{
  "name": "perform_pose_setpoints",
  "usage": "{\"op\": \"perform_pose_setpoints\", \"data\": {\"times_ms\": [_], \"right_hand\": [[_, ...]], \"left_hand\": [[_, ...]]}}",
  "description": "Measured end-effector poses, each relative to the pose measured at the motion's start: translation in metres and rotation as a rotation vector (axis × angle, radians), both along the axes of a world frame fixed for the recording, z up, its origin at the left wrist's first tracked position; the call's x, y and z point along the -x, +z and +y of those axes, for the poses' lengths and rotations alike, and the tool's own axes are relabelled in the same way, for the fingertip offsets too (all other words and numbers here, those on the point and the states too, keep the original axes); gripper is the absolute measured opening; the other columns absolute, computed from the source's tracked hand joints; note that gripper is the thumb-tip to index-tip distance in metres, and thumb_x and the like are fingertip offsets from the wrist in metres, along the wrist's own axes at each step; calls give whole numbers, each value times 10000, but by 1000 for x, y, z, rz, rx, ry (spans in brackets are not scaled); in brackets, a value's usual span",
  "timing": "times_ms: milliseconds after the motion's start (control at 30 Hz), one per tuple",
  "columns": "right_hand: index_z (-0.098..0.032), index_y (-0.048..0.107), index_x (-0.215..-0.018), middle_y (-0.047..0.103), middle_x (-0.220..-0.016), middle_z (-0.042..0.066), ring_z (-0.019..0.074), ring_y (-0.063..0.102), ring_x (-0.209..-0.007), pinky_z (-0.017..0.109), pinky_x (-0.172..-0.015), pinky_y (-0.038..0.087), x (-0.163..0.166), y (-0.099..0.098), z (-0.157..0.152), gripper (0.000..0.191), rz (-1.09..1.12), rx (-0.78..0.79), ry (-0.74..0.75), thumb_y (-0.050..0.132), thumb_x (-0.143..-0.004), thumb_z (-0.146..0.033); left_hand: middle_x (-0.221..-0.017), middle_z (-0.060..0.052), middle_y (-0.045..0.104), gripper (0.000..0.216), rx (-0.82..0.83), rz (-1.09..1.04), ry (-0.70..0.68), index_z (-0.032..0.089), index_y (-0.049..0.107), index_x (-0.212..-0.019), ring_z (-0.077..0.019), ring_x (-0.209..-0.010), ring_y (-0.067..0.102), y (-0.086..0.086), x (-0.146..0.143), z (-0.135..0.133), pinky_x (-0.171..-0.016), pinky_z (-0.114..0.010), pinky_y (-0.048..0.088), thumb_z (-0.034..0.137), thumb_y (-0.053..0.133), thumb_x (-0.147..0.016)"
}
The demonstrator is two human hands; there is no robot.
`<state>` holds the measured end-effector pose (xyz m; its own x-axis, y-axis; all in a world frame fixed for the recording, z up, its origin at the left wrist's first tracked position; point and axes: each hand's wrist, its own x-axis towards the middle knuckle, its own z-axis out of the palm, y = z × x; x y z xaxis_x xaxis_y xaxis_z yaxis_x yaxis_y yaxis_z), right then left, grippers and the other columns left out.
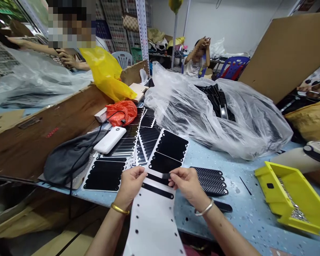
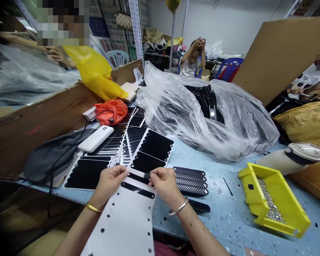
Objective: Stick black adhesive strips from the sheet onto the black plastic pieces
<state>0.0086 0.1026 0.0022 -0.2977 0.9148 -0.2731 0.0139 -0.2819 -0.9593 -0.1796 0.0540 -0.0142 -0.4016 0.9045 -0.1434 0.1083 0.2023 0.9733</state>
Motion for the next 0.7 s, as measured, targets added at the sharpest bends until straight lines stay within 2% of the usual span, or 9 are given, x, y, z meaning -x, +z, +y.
{"op": "perform_pose_setpoints", "data": {"times_ms": [100, 200, 300, 367, 433, 467, 533, 600, 700], "right_hand": [[-118, 706, -670, 664, -530, 46, 123, 608, -442, 195, -423, 487, -42, 14, 2, 284, -20, -16, -17, 779, -647, -392], [-124, 728, -694, 673, -536, 50, 127, 616, -429, 199, -422, 511, -91, 27, 1, 280, -31, -59, -112, 819, -641, -384], [-149, 758, -784, 686, -569, 47, 142, 636, -448, 217, -428, 537, -129, 32, -4, 228, -8, -159, -187, 805, -695, -353], [-173, 769, -846, 711, -626, 55, 155, 668, -506, 232, -473, 568, -143, 33, -9, 172, -18, -239, -200, 774, -746, -314], [-196, 773, -884, 730, -682, 59, 160, 689, -556, 240, -520, 588, -148, 33, -14, 125, -34, -332, -193, 741, -787, -269], [-205, 772, -901, 735, -704, 59, 158, 693, -568, 243, -537, 592, -148, 34, -17, 116, -39, -381, -181, 724, -804, -246], [-215, 769, -932, 736, -728, 57, 151, 690, -571, 246, -549, 592, -146, 37, -23, 130, -46, -479, -150, 687, -831, -202], [-218, 763, -961, 733, -749, 58, 147, 688, -584, 243, -546, 589, -143, 41, -28, 167, -64, -564, -119, 650, -853, -162], [-217, 754, -989, 719, -755, 57, 147, 687, -615, 233, -532, 581, -146, 44, -34, 209, -109, -650, -81, 618, -862, -122]], "left_hand": [[-501, 20, 554, 162, 48, 361, 94, 178, 632, -599, -131, -490, 493, -12, 18, 3, -509, -242, 362, 302, 594, -695], [-458, 28, 500, 204, 59, 694, 85, 192, 600, -574, -130, -470, 466, -16, 27, 3, -524, -252, 339, 302, 543, -736], [-504, 18, 517, 202, 40, 910, 52, 194, 605, -614, -139, -494, 473, -6, 25, 2, -533, -260, 323, 338, 550, -745], [-563, 7, 561, 203, 11, 925, 93, 191, 641, -703, -150, -528, 506, 7, 16, 2, -543, -261, 340, 387, 596, -728], [-576, 0, 585, 259, -24, 751, 88, 183, 660, -757, -155, -545, 539, 21, -1, 3, -550, -255, 375, 438, 626, -730], [-567, -4, 590, 291, -33, 586, 28, 176, 662, -753, -153, -540, 549, 27, -12, 4, -536, -248, 384, 463, 617, -752], [-560, -27, 610, 379, 12, 166, -201, 158, 656, -724, -149, -509, 562, 36, -37, 6, -465, -232, 367, 517, 563, -805], [-563, -52, 633, 443, 109, -193, -373, 142, 641, -700, -140, -452, 559, 40, -61, 9, -408, -220, 332, 545, 517, -836], [-534, -56, 633, 368, 177, -447, -480, 123, 620, -659, -105, -390, 527, 39, -85, 13, -389, -194, 300, 461, 611, -805]]}}
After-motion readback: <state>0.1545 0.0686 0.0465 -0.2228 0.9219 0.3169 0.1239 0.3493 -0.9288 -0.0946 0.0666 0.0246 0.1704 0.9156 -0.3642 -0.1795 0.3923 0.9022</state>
